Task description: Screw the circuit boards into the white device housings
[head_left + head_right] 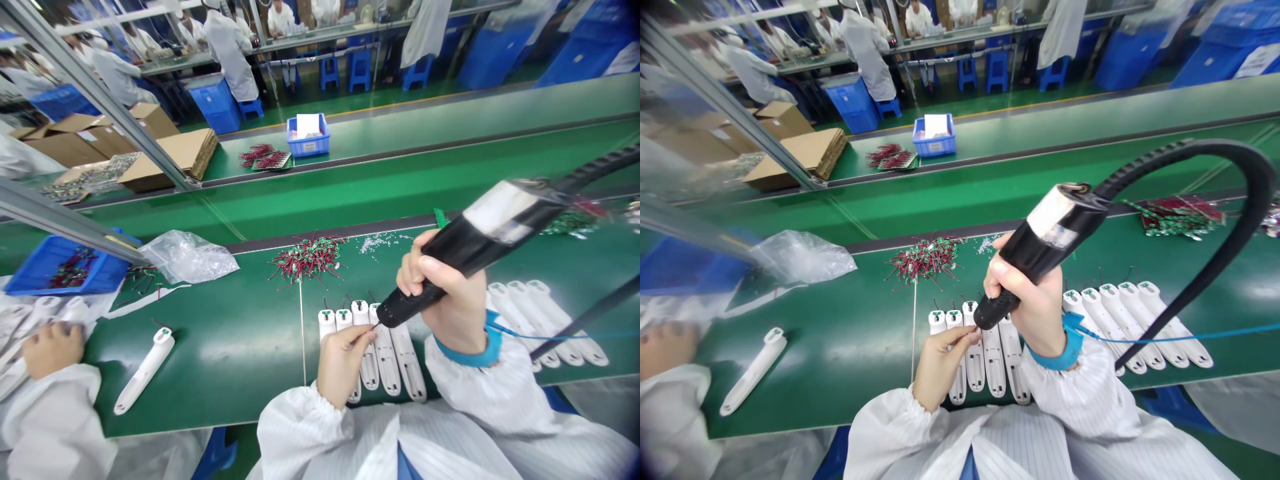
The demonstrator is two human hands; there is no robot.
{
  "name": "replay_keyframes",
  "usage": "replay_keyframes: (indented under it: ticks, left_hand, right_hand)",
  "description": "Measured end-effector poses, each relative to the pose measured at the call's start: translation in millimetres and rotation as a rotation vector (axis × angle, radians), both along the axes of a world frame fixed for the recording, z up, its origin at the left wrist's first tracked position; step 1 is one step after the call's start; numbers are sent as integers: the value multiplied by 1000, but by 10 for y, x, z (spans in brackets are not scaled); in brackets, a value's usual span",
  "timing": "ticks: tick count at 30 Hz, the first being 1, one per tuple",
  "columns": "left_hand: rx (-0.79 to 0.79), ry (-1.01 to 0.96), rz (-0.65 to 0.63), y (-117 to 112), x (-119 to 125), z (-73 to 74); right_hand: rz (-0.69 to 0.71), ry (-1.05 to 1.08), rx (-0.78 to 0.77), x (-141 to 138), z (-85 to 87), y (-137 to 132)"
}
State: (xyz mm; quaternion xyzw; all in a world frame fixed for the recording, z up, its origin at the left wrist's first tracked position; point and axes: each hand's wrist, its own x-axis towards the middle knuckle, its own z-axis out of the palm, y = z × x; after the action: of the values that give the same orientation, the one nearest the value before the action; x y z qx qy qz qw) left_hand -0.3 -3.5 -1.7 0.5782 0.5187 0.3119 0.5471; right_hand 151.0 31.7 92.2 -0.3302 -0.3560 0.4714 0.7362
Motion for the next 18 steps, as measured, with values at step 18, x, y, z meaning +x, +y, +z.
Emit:
replay_keyframes:
  ticks: [18]
  left_hand:
    - [184,145,-16,-13,-22,26]
  right_hand:
    - [-27,-13,2,-27,50,-31]
